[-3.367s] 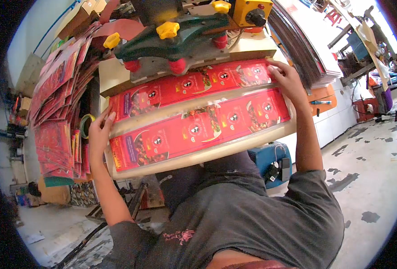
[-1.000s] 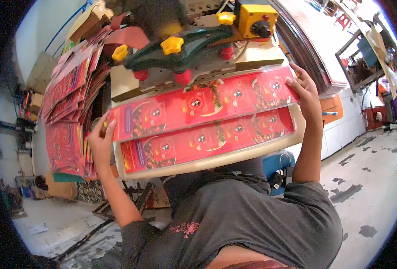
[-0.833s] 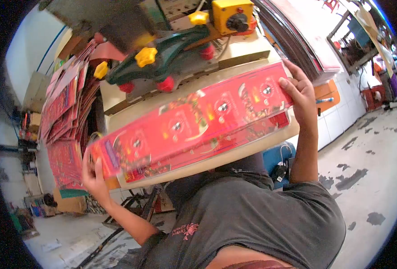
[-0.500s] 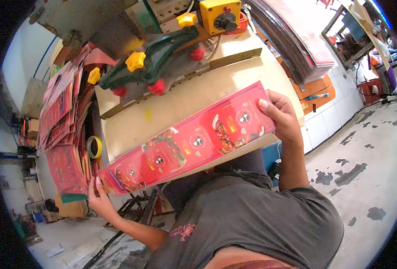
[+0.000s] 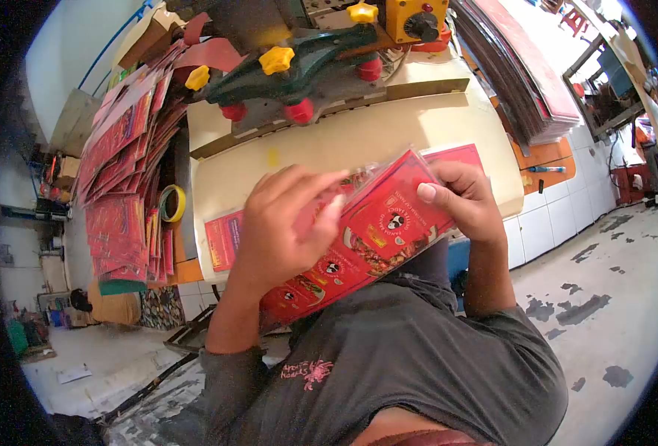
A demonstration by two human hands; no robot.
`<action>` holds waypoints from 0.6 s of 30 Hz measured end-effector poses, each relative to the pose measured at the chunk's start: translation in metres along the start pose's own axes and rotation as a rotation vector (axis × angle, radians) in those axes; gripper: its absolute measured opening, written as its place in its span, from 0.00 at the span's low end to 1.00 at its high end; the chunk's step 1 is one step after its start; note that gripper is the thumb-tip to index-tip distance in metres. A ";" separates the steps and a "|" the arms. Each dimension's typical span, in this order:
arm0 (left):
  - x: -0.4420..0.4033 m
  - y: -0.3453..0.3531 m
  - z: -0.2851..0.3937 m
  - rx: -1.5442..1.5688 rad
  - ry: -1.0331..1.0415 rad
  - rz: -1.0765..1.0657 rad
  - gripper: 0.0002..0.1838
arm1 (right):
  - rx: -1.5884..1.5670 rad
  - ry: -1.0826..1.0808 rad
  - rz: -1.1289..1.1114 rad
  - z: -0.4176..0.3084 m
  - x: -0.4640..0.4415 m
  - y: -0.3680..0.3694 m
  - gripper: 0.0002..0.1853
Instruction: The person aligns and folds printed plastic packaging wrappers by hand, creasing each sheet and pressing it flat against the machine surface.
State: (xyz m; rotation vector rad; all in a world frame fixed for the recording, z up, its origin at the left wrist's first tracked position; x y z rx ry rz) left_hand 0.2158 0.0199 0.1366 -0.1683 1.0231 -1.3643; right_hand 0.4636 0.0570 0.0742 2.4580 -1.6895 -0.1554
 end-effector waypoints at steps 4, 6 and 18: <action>-0.022 0.020 0.005 0.033 0.101 -0.036 0.10 | 0.047 -0.013 -0.065 -0.004 -0.002 0.016 0.15; -0.025 0.020 0.003 0.015 0.113 -0.031 0.09 | 0.009 0.007 -0.070 -0.005 -0.001 0.019 0.15; -0.031 0.023 -0.007 -0.015 0.067 -0.028 0.07 | 0.060 -0.041 -0.145 0.013 -0.017 0.016 0.18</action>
Point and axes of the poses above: each hand's wrist, its own x-axis away from the middle knuckle, its own y-axis out of the palm, z = x × y, the point moved 2 cm from there along -x, towards the middle knuckle, and after that the axes turned 9 degrees about z, right-handed, at the moved point
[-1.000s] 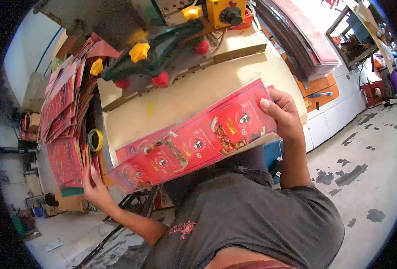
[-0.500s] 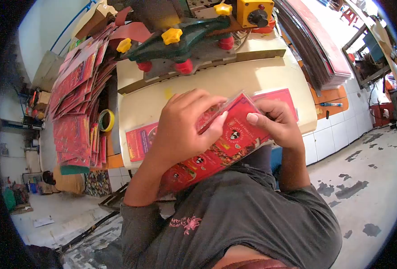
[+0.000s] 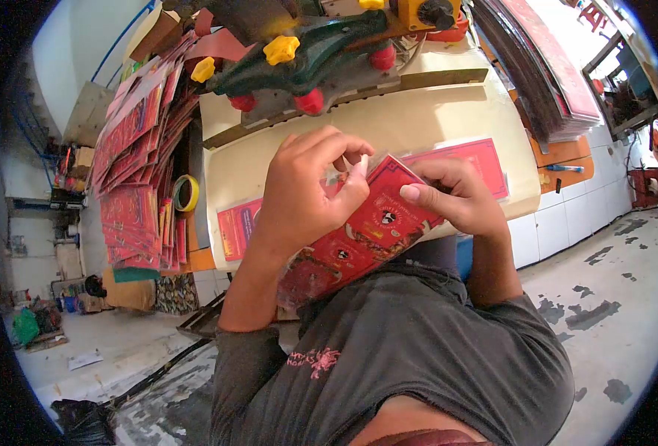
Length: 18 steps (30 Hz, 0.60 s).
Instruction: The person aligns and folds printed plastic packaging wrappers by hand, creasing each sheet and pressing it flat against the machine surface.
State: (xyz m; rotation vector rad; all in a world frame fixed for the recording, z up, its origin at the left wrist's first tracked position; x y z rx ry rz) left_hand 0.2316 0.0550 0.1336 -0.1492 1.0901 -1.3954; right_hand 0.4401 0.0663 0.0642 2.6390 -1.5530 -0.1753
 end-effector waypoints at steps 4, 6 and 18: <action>-0.001 0.001 -0.003 0.031 0.001 -0.038 0.06 | 0.040 0.002 0.011 0.004 -0.003 -0.003 0.17; -0.001 0.002 -0.004 0.019 0.013 -0.049 0.06 | 0.052 0.007 0.013 0.007 -0.004 -0.003 0.17; 0.016 0.024 -0.009 -0.370 0.110 0.149 0.10 | 0.191 -0.073 0.069 0.015 -0.010 0.008 0.16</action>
Point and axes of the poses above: each hand's wrist, its own x-axis away from the middle knuckle, its own y-axis out of the palm, z = x × y, the point moved 2 cm from there along -x, towards the middle knuckle, and after that the axes turned 9 degrees about z, right-handed, at the moved point
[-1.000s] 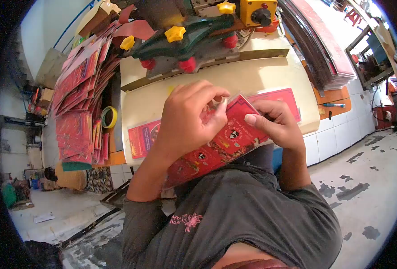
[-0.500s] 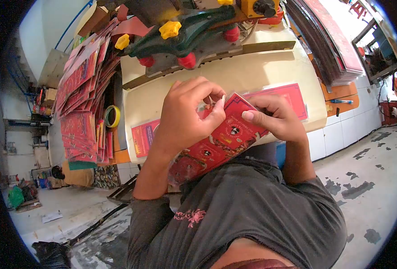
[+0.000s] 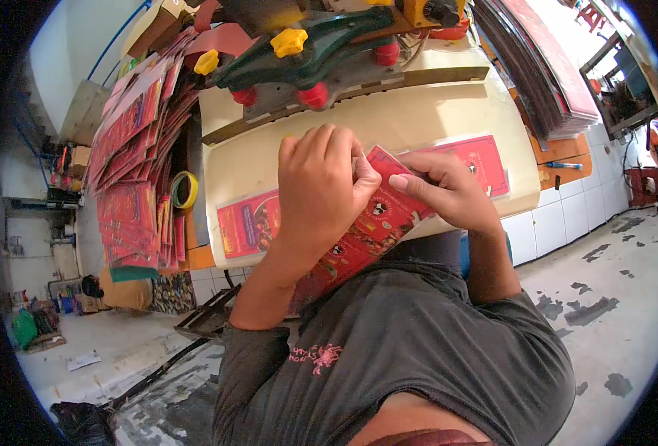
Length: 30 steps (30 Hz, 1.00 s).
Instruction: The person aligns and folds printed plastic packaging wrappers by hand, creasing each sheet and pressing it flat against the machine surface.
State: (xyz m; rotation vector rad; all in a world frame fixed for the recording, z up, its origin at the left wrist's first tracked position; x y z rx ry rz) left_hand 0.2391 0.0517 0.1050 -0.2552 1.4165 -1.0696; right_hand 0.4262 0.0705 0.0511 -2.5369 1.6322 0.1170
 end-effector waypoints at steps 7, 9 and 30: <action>0.014 -0.002 -0.005 -0.087 -0.160 -0.060 0.11 | 0.036 -0.021 -0.013 0.001 -0.003 0.014 0.16; 0.019 0.000 -0.009 -0.092 -0.179 -0.058 0.11 | 0.089 0.014 -0.033 -0.001 -0.003 0.016 0.17; 0.026 -0.001 -0.031 -0.039 -0.328 -0.081 0.11 | 0.173 0.018 -0.108 -0.004 -0.011 0.019 0.16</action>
Point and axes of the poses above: each hand's wrist, its own x-axis away from the middle knuckle, its own y-axis out of the palm, z = x × y, the point moved 2 cm from there along -x, towards the middle knuckle, and after that the axes turned 9 degrees about z, right-handed, at the moved point
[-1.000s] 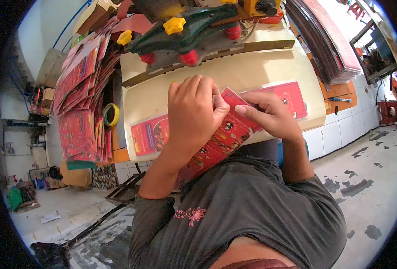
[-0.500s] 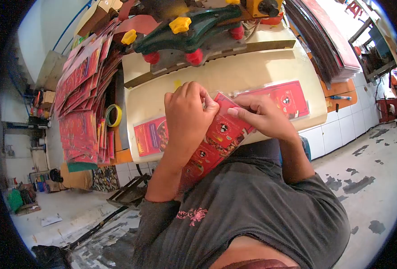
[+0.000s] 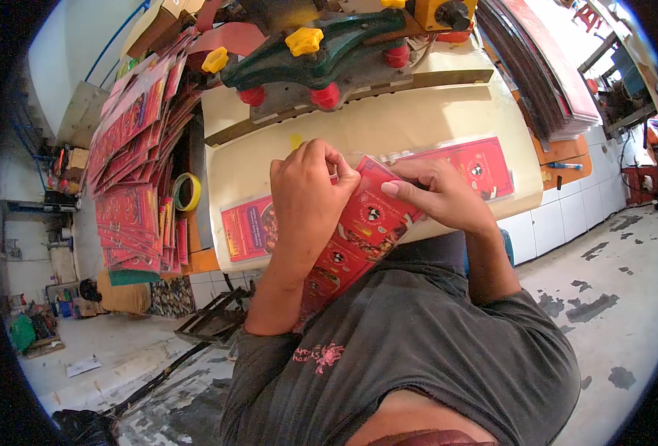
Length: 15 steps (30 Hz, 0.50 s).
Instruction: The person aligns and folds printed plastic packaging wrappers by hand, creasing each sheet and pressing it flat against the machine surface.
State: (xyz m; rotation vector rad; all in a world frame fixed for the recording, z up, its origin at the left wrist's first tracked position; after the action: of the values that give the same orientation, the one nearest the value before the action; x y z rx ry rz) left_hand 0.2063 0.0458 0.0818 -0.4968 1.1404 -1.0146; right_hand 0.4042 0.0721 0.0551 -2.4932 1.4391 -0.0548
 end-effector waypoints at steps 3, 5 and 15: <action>0.000 0.005 -0.006 0.035 -0.029 -0.007 0.08 | 0.050 -0.022 -0.009 0.000 0.000 -0.002 0.16; -0.001 0.005 -0.023 -0.150 -0.054 0.071 0.09 | 0.039 -0.116 0.039 0.001 0.005 -0.004 0.15; 0.029 -0.041 -0.066 1.392 -0.744 0.150 0.10 | -0.166 0.136 0.281 -0.003 0.036 -0.061 0.15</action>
State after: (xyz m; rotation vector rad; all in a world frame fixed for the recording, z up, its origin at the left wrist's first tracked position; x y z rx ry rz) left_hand 0.1317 0.0112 0.0737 0.3415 -0.3031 -1.0981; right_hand 0.4733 0.0696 0.0696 -2.4263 1.9090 -0.0544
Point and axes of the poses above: each hand's wrist, its own x-axis away from the middle knuckle, its own y-axis out of the palm, z = x × y, the point moved 2 cm from there along -x, towards the middle knuckle, and after that the axes turned 9 degrees about z, right-handed, at the moved point
